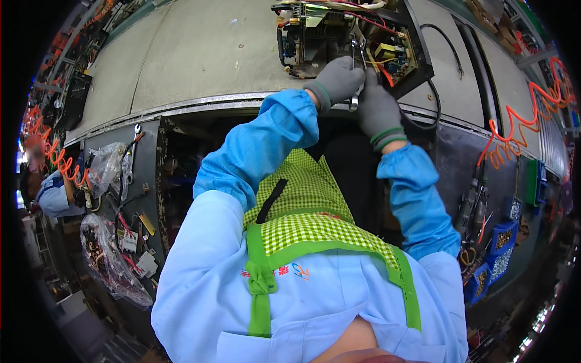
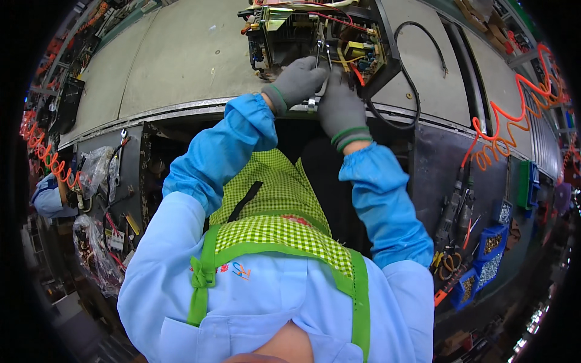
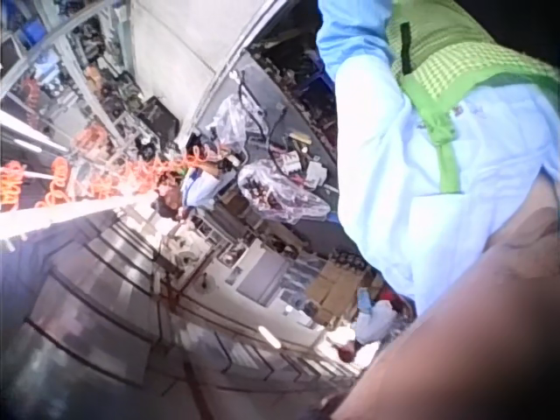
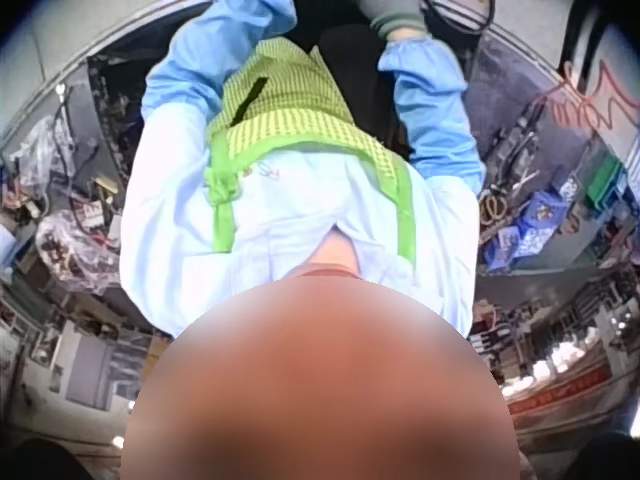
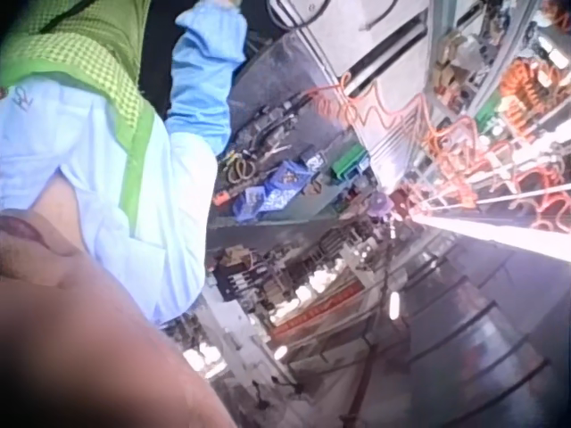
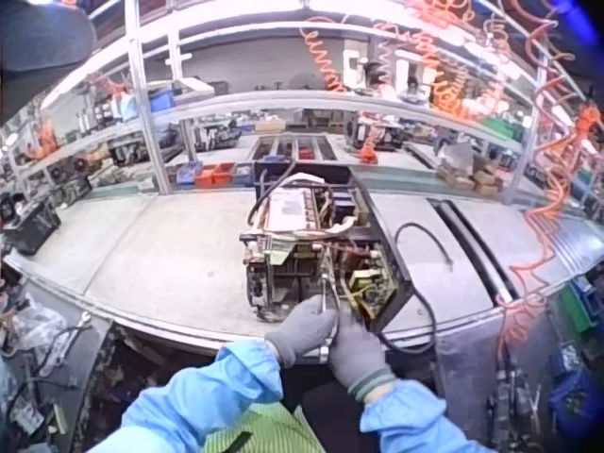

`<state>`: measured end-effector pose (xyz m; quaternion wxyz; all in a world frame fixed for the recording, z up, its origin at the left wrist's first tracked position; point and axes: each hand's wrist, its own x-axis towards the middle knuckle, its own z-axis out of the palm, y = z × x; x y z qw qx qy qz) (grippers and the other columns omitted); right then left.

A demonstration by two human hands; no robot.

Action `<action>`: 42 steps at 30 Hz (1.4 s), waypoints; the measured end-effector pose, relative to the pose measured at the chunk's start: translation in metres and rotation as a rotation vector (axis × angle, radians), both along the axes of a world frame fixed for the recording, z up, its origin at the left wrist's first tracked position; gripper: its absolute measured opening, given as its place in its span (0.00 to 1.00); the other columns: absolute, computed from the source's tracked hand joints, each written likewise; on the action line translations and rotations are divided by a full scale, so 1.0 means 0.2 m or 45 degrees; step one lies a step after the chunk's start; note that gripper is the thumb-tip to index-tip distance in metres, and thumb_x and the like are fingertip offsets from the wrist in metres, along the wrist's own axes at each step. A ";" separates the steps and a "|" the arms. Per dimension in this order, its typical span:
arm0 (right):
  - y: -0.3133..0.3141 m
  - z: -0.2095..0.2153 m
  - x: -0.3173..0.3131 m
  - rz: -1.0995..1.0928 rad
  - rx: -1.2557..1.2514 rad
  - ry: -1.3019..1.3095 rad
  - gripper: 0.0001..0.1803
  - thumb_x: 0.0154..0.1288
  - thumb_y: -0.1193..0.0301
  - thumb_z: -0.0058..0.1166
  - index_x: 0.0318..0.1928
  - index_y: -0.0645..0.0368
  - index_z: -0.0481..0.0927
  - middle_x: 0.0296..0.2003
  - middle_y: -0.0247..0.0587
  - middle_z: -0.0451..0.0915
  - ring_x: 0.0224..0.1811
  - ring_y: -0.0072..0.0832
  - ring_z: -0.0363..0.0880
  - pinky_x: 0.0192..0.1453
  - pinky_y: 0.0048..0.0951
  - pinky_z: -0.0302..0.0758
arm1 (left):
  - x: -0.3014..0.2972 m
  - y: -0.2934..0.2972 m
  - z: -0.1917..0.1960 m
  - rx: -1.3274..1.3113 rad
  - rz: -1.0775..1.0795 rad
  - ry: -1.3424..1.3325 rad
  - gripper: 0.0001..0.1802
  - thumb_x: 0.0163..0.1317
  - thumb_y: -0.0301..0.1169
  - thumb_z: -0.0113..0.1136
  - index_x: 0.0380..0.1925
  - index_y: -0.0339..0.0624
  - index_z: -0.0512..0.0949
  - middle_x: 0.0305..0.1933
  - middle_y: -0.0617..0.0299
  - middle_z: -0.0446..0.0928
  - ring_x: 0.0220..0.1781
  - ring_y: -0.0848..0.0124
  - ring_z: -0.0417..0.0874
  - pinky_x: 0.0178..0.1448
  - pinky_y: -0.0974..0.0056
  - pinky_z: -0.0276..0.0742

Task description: The person uses a pneumatic screwdriver to remove screws from a black metal chassis containing electronic components. They then use pliers to cut wires and a wrench to tighten connections on the internal circuitry. The person manipulates various wires and components within the open chassis throughout the process.

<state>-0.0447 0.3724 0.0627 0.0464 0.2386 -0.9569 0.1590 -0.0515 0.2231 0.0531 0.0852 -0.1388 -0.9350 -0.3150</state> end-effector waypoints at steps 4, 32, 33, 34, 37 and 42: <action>-0.02 -0.03 0.02 -0.088 0.046 -0.059 0.34 0.59 0.75 0.44 0.66 0.63 0.52 0.33 0.57 0.80 0.32 0.53 0.81 0.35 0.50 0.77 | -0.05 -0.08 0.13 -0.301 -0.258 0.361 0.08 0.53 0.27 0.59 0.34 0.39 0.75 0.32 0.52 0.76 0.36 0.54 0.78 0.39 0.57 0.75; 0.15 0.29 -0.09 -0.003 -0.196 0.114 0.16 0.61 0.65 0.47 0.49 0.49 0.79 0.33 0.51 0.82 0.37 0.49 0.81 0.44 0.47 0.77 | 0.11 0.09 -0.26 0.234 0.295 -0.209 0.31 0.63 0.38 0.47 0.64 0.37 0.54 0.32 0.37 0.78 0.33 0.43 0.80 0.40 0.45 0.74; 0.13 0.32 -0.08 -0.025 -0.128 0.092 0.15 0.61 0.65 0.47 0.48 0.49 0.79 0.33 0.51 0.82 0.38 0.49 0.81 0.44 0.47 0.77 | 0.13 0.11 -0.31 0.190 0.316 -0.241 0.31 0.64 0.38 0.47 0.64 0.39 0.53 0.31 0.38 0.78 0.33 0.43 0.79 0.40 0.45 0.74; 0.11 0.34 -0.09 0.029 -0.109 0.090 0.14 0.61 0.65 0.46 0.45 0.51 0.79 0.34 0.51 0.82 0.38 0.48 0.81 0.45 0.47 0.77 | 0.14 0.12 -0.35 0.084 0.320 -0.083 0.30 0.64 0.38 0.46 0.63 0.38 0.54 0.30 0.38 0.78 0.32 0.42 0.79 0.39 0.43 0.73; 0.10 0.35 -0.13 0.051 -0.064 0.149 0.13 0.61 0.65 0.47 0.44 0.51 0.79 0.34 0.52 0.82 0.38 0.48 0.81 0.44 0.48 0.77 | 0.12 0.20 -0.29 0.271 0.379 -0.209 0.29 0.64 0.38 0.46 0.62 0.38 0.55 0.28 0.39 0.77 0.31 0.42 0.79 0.38 0.42 0.73; 0.00 0.43 -0.18 0.066 0.295 0.066 0.14 0.60 0.65 0.45 0.40 0.57 0.80 0.38 0.54 0.82 0.41 0.50 0.81 0.47 0.46 0.77 | 0.15 0.20 -0.22 0.289 0.440 -0.191 0.22 0.64 0.37 0.47 0.54 0.37 0.60 0.27 0.38 0.77 0.31 0.40 0.78 0.39 0.41 0.72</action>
